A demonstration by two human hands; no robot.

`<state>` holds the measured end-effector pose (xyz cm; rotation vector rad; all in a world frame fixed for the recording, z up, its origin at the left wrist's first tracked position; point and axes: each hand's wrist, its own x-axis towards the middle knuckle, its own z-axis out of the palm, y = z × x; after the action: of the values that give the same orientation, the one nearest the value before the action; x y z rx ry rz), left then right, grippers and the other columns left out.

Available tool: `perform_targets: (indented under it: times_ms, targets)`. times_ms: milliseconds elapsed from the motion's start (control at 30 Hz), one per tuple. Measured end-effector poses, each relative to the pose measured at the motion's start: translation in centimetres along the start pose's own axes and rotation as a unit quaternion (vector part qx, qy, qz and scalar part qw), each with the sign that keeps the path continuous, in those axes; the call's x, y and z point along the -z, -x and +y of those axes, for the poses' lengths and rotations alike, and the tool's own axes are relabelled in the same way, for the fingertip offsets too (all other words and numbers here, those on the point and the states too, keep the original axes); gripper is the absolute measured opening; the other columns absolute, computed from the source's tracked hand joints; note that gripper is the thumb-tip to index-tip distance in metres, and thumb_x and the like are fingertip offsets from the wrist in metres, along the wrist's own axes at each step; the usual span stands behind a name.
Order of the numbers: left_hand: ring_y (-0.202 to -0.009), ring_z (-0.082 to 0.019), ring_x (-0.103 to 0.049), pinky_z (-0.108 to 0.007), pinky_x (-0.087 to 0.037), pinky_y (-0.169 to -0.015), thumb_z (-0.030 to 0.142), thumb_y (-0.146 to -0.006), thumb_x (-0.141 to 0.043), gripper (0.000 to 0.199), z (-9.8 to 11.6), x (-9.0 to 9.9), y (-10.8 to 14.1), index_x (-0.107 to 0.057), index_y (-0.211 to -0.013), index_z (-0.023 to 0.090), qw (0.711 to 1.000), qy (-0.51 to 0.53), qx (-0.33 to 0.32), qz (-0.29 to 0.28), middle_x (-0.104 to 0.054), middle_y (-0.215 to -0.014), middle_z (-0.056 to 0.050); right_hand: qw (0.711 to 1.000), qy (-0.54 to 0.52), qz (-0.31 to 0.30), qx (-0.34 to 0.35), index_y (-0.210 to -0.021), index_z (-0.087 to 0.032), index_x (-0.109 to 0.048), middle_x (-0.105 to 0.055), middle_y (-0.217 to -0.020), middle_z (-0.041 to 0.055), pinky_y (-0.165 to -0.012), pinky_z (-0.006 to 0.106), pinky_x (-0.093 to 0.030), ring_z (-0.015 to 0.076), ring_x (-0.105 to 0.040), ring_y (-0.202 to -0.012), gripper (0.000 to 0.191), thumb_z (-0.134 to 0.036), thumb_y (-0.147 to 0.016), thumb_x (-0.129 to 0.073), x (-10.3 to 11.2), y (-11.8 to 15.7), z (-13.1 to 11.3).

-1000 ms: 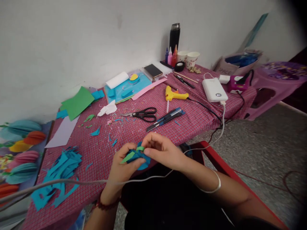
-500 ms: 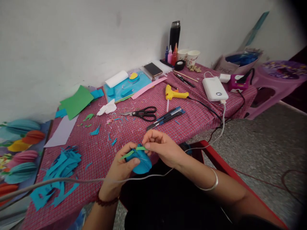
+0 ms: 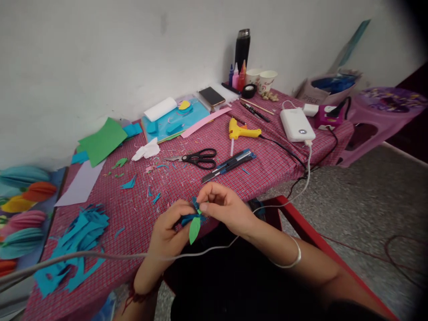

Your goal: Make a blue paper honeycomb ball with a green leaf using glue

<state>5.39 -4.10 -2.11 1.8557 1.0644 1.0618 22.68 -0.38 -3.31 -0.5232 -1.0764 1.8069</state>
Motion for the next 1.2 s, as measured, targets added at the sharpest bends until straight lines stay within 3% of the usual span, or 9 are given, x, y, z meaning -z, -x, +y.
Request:
perform_targets:
  times_ms: [400, 533, 600, 700, 833, 933, 1067, 1200]
  targets:
    - [-0.079, -0.013, -0.057, -0.024, -0.048, -0.067, 0.009, -0.086, -0.058, 0.017, -0.9, -0.2, 0.1, -0.065, -0.093, 0.023, 0.994, -0.051, -0.090, 0.043, -0.058, -0.088, -0.001, 1.000, -0.019, 0.015, 0.003, -0.081, -0.020, -0.059, -0.052, -0.068, -0.0061, -0.060, 0.023, -0.036, 0.0082, -0.045, -0.061, 0.012, -0.020, -0.076, -0.071, 0.0, 0.1, 0.4]
    - [-0.105, -0.019, -0.057, -0.034, -0.050, -0.085, 0.008, -0.082, -0.063, 0.016, -0.8, -0.1, 0.2, -0.065, -0.088, 0.023, 0.985, -0.120, -0.101, 0.072, -0.053, -0.127, -0.007, 1.000, -0.030, -0.007, 0.004, -0.084, -0.020, -0.059, -0.053, -0.071, -0.0061, -0.062, 0.023, -0.037, 0.0077, -0.046, -0.062, 0.012, -0.020, -0.077, -0.070, 0.1, 0.2, 0.4]
    - [-0.113, -0.021, -0.055, -0.038, -0.048, -0.092, 0.008, -0.082, -0.062, 0.014, -0.6, 0.0, 0.2, -0.063, -0.084, 0.022, 0.982, -0.148, -0.099, 0.062, -0.048, -0.136, -0.008, 0.999, -0.034, -0.016, 0.001, -0.084, -0.020, -0.059, -0.054, -0.072, -0.0059, -0.062, 0.023, -0.037, 0.0078, -0.047, -0.063, 0.012, -0.019, -0.078, -0.070, 0.2, 0.2, 0.5]
    - [-0.110, -0.022, -0.057, -0.041, -0.048, -0.093, 0.007, -0.081, -0.060, 0.016, -0.6, -0.2, 0.2, -0.061, -0.086, 0.022, 0.983, -0.144, -0.105, 0.046, -0.059, -0.119, -0.008, 0.999, -0.039, -0.017, -0.003, -0.084, -0.020, -0.060, -0.055, -0.072, -0.0056, -0.063, 0.023, -0.038, 0.0080, -0.048, -0.063, 0.012, -0.019, -0.078, -0.070, 0.3, 0.3, 0.5]
    - [-0.101, -0.020, -0.061, -0.037, -0.052, -0.086, 0.005, -0.080, -0.061, 0.029, -0.9, -0.9, 0.2, -0.057, -0.101, 0.024, 0.990, -0.035, -0.086, 0.106, -0.063, -0.095, -0.004, 0.999, -0.039, -0.003, 0.011, -0.083, -0.020, -0.060, -0.056, -0.071, -0.0054, -0.064, 0.023, -0.039, 0.0083, -0.048, -0.063, 0.012, -0.020, -0.077, -0.070, 0.2, 0.2, 0.6]
    - [-0.095, -0.017, -0.062, -0.031, -0.052, -0.080, 0.004, -0.081, -0.061, 0.038, -0.9, -1.1, 0.3, -0.057, -0.113, 0.024, 0.992, -0.008, -0.063, 0.112, -0.062, -0.096, -0.004, 0.999, -0.029, 0.000, 0.023, -0.083, -0.020, -0.059, -0.056, -0.072, -0.0052, -0.064, 0.024, -0.039, 0.0086, -0.049, -0.064, 0.011, -0.020, -0.078, -0.069, 0.1, 0.3, 0.4]
    - [-0.095, -0.016, -0.060, -0.030, -0.050, -0.082, 0.000, -0.081, -0.059, 0.028, -0.8, -0.8, 0.3, -0.066, -0.099, 0.021, 0.991, -0.048, -0.106, 0.071, -0.061, -0.098, -0.005, 0.999, -0.020, 0.004, 0.039, -0.083, -0.020, -0.059, -0.056, -0.072, -0.0052, -0.064, 0.023, -0.040, 0.0086, -0.050, -0.065, 0.011, -0.019, -0.079, -0.069, 0.2, 0.4, 0.2]
    - [-0.095, -0.017, -0.060, -0.032, -0.051, -0.081, -0.001, -0.081, -0.059, 0.030, -0.6, -0.5, 0.2, -0.067, -0.099, 0.021, 0.988, -0.054, -0.128, 0.067, -0.061, -0.099, -0.004, 0.998, -0.047, -0.007, 0.033, -0.082, -0.019, -0.060, -0.058, -0.071, -0.0049, -0.065, 0.022, -0.040, 0.0078, -0.051, -0.065, 0.011, -0.018, -0.078, -0.070, 0.3, 0.5, 0.3]
